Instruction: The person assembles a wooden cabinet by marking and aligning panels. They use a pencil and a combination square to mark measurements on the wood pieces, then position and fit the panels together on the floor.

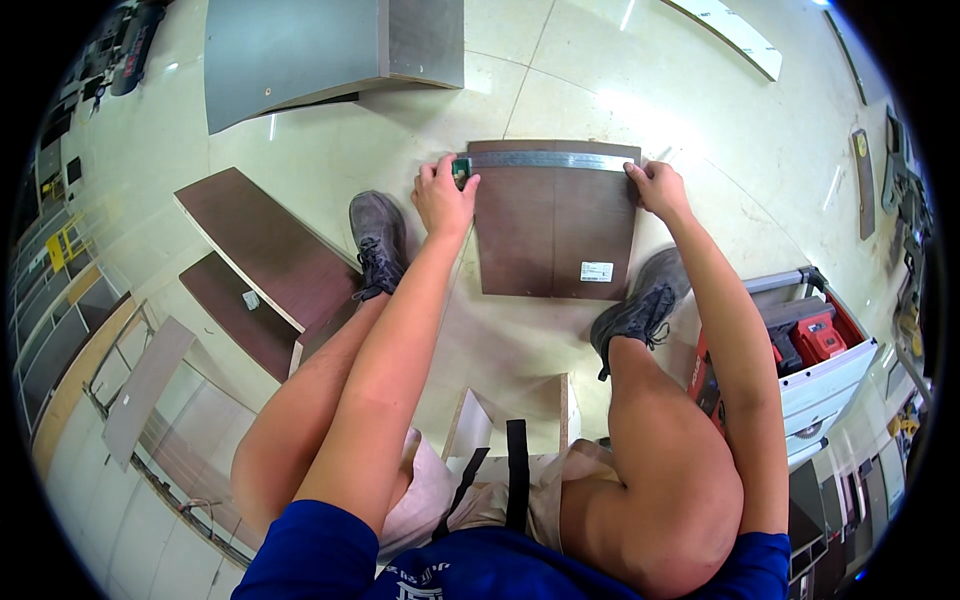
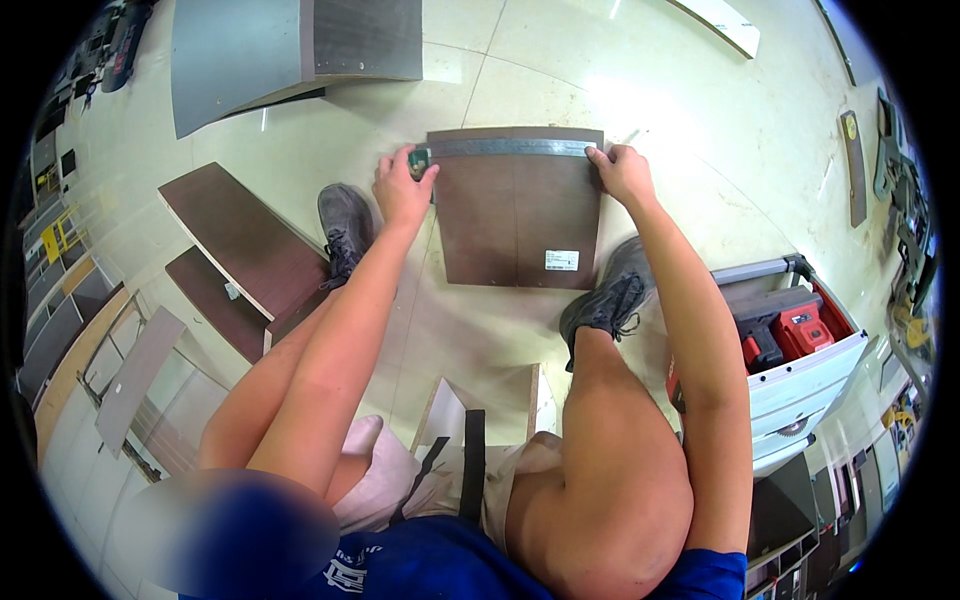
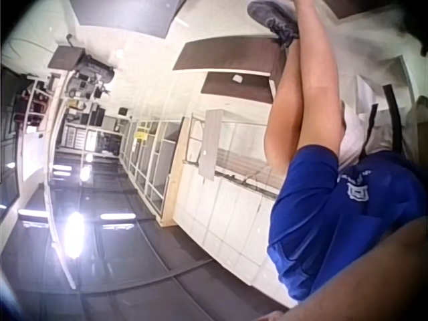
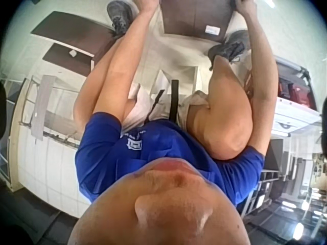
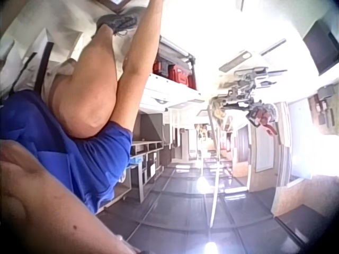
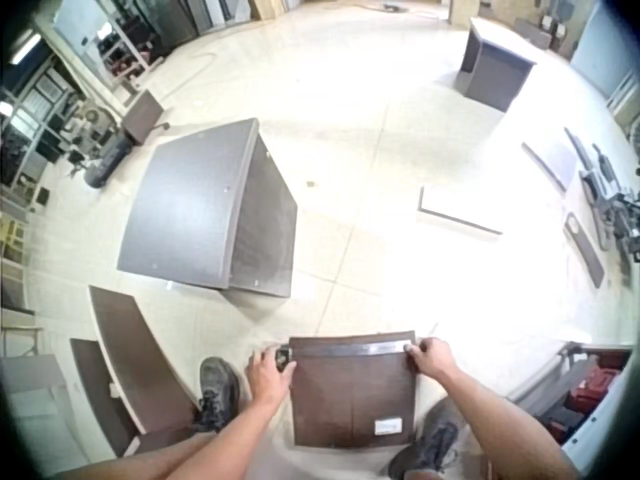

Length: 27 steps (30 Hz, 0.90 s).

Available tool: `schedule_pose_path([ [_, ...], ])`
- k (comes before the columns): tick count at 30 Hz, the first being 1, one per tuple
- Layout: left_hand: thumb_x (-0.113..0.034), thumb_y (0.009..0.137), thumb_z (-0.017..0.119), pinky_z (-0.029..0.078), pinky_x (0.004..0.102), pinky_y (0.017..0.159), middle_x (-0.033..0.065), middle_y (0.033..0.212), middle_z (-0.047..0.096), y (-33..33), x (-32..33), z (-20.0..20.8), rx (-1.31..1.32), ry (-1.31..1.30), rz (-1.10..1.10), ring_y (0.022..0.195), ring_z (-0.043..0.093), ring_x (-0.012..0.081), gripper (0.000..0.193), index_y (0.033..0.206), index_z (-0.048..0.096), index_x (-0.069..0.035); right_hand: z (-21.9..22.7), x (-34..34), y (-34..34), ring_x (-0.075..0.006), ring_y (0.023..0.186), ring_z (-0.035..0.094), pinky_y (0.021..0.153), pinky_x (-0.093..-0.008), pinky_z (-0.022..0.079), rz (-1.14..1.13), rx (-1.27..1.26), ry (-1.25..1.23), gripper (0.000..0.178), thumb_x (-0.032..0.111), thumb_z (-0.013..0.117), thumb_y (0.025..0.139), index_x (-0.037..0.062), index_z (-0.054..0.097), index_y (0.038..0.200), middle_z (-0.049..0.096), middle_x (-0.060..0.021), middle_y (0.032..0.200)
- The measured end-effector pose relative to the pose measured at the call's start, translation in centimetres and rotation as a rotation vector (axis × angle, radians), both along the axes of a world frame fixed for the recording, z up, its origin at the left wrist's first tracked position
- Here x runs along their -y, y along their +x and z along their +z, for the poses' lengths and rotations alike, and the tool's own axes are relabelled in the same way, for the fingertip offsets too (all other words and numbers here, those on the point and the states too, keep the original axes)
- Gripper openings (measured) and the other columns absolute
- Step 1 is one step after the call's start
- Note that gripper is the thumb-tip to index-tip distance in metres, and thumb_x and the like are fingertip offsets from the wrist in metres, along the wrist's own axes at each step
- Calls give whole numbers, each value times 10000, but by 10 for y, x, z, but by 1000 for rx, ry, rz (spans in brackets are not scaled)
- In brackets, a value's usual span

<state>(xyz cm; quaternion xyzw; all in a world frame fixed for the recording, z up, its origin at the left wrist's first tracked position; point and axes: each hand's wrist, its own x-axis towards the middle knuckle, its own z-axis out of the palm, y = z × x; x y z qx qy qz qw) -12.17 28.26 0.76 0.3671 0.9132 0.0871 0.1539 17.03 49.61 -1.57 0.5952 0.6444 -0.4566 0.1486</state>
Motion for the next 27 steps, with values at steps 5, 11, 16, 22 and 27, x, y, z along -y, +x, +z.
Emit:
schedule_pose_path([
  [5, -313, 775, 818, 460, 480, 913, 119, 1131, 597, 12, 8, -1, -12, 39, -8, 1061, 576, 346, 514, 1232, 640, -157, 9, -3, 3, -260, 615, 701, 638, -372, 547, -11, 0, -39, 571, 534, 665, 913, -20, 683, 774, 680, -142, 646],
  [11, -315, 787, 810, 451, 484, 911, 107, 1126, 593, 15, 9, -3, -13, 66, -4, 1061, 569, 341, 498, 1232, 649, -160, -3, 0, 11, -261, 604, 699, 643, -375, 548, 20, 3, 43, 573, 536, 667, 912, -22, 676, 782, 676, -144, 636],
  [16, -336, 791, 805, 466, 479, 878, 113, 1054, 616, 11, 8, -7, -29, 89, -3, 1007, 591, 343, 480, 1212, 660, -158, 5, 1, 7, -251, 587, 695, 628, -371, 548, -9, -7, 15, 580, 535, 658, 920, -23, 665, 764, 671, -144, 626],
  [22, -355, 789, 802, 497, 488, 836, 142, 1022, 652, -1, -3, -4, 19, 34, -19, 990, 620, 368, 521, 1240, 640, -151, 8, -1, 8, -230, 542, 682, 589, -354, 541, -14, -16, -17, 575, 526, 655, 927, -10, 649, 721, 661, -135, 600],
  [27, -353, 773, 809, 518, 465, 885, 182, 1104, 658, -23, -23, 3, 136, -40, -147, 1068, 619, 389, 611, 1298, 595, -126, 9, -5, 8, -221, 520, 674, 554, -343, 537, 0, -21, -23, 564, 513, 660, 931, -5, 643, 707, 657, -130, 595],
])
